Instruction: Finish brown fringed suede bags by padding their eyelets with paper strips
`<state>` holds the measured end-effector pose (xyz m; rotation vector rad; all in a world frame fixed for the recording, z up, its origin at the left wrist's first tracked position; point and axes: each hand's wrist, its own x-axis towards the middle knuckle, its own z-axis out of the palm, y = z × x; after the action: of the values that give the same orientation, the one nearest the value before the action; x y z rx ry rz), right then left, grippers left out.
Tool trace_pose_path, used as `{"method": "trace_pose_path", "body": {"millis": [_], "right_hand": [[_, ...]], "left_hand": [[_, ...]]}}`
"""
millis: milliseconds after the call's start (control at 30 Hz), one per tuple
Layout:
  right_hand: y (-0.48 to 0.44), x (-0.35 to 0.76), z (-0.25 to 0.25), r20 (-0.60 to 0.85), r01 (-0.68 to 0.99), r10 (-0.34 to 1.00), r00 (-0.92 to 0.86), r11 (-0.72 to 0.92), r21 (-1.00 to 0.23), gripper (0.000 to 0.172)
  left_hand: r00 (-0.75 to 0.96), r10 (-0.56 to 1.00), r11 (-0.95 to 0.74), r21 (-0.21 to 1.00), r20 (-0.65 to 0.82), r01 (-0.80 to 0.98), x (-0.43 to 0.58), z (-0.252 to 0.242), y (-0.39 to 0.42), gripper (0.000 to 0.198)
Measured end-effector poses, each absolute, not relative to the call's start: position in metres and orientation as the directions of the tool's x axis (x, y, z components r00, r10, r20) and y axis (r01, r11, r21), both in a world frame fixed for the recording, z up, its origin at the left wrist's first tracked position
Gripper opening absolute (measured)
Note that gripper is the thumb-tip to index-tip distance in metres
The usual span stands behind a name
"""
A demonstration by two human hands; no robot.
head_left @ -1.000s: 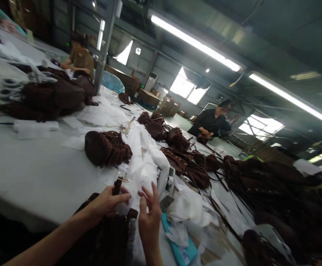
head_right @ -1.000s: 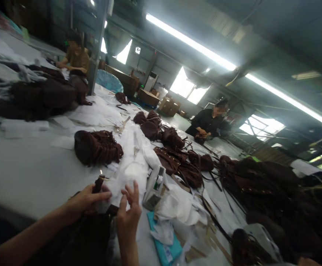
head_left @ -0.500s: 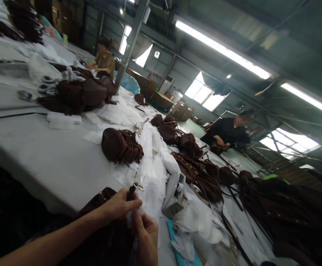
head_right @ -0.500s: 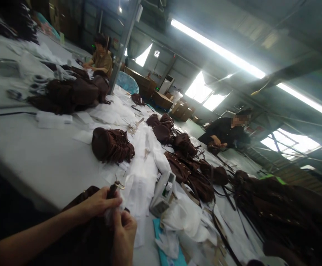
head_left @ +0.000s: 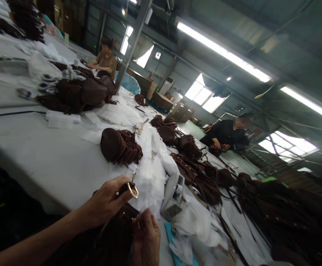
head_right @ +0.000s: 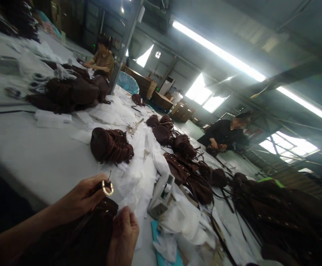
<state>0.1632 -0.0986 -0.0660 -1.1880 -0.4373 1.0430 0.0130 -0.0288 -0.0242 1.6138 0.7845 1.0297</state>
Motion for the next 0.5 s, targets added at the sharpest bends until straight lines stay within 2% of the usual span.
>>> {"method": "trace_pose_path", "body": {"millis": [133,267,400,500], "right_hand": [[-0.094,0.153,-0.059,-0.337,-0.609,0.825,0.453,0.01,-0.793,0.038],[-0.091,0.143,-0.05,-0.344,-0.605,0.826,0.446,-0.004,-0.796,0.04],[-0.09,0.138,-0.048,-0.356,-0.587,0.833,0.424,-0.046,-0.808,0.042],[-0.089,0.14,-0.053,-0.378,-0.596,0.801,0.465,-0.033,-0.802,0.044]], "left_hand": [[0.451,0.877,-0.173,0.985,0.168,-0.031,0.004,-0.025,-0.038,0.03],[0.494,0.862,-0.129,0.992,0.117,-0.009,0.004,-0.03,-0.041,0.029],[0.606,0.794,0.051,0.998,-0.055,0.024,0.007,-0.037,-0.041,0.033],[0.612,0.789,0.082,0.996,-0.052,-0.022,0.007,-0.051,-0.041,0.031]]}}
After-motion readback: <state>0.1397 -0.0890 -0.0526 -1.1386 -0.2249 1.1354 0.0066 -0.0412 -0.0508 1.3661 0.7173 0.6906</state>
